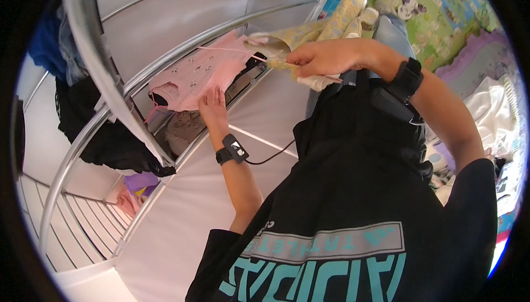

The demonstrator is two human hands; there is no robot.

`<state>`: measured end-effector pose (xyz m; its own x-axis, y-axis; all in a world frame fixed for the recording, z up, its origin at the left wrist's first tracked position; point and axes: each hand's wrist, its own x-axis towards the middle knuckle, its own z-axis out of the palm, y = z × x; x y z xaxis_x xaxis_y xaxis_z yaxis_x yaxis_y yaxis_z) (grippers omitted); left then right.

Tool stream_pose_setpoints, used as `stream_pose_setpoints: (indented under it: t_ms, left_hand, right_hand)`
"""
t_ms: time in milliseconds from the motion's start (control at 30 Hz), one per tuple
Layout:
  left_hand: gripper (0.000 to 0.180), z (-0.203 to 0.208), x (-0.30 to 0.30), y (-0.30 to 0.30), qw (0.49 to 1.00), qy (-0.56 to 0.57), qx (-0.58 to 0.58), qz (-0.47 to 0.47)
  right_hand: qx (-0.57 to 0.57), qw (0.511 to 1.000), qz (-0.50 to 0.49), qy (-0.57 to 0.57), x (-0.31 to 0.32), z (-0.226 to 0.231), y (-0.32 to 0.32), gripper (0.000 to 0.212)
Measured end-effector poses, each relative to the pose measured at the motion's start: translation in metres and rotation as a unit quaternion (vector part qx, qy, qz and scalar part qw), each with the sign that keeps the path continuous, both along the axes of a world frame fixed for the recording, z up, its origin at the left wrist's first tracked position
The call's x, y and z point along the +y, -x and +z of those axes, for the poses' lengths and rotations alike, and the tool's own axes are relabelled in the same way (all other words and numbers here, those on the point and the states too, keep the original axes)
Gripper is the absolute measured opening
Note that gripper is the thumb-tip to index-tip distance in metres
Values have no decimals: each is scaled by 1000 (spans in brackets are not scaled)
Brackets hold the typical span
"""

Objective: The recorder is hanging various pieces of clothing onto hangers and placing them in a wardrobe.

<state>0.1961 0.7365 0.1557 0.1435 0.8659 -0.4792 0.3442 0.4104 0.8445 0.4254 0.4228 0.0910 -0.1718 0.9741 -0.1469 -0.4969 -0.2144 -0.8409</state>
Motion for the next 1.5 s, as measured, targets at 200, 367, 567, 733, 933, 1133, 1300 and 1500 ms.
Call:
stream_pose_setpoints:
  t_ms: [200,367,567,733,933,1133,1300,1500]
  left_hand:
    - [45,-9,32,50,996,-19,85,-24]
    - [39,-9,41,60,992,-10,124,-23]
    - [36,5,40,45,988,-48,120,-89]
    - [42,25,24,13,991,-107,8,-82]
    - [51,47,16,-24,990,-96,-38,-94]
    - [30,37,38,-13,979,-106,-8,-176]
    - [20,22,69,13,975,-145,-27,-168]
    - [20,16,73,7,905,-245,133,-321]
  right_hand:
    - [159,986,-26,-42,69,-12,69,20]
    - [123,984,26,-125,137,-10,97,20]
    - [118,981,7,-154,197,6,93,13]
    - [-84,971,-33,-219,237,36,100,11]
    - [-223,952,-116,-175,271,60,102,12]
    - [-317,906,-190,-204,276,61,103,16]
    - [-226,915,-288,-170,273,54,123,18]
    - [-280,921,-253,-93,267,45,129,17]
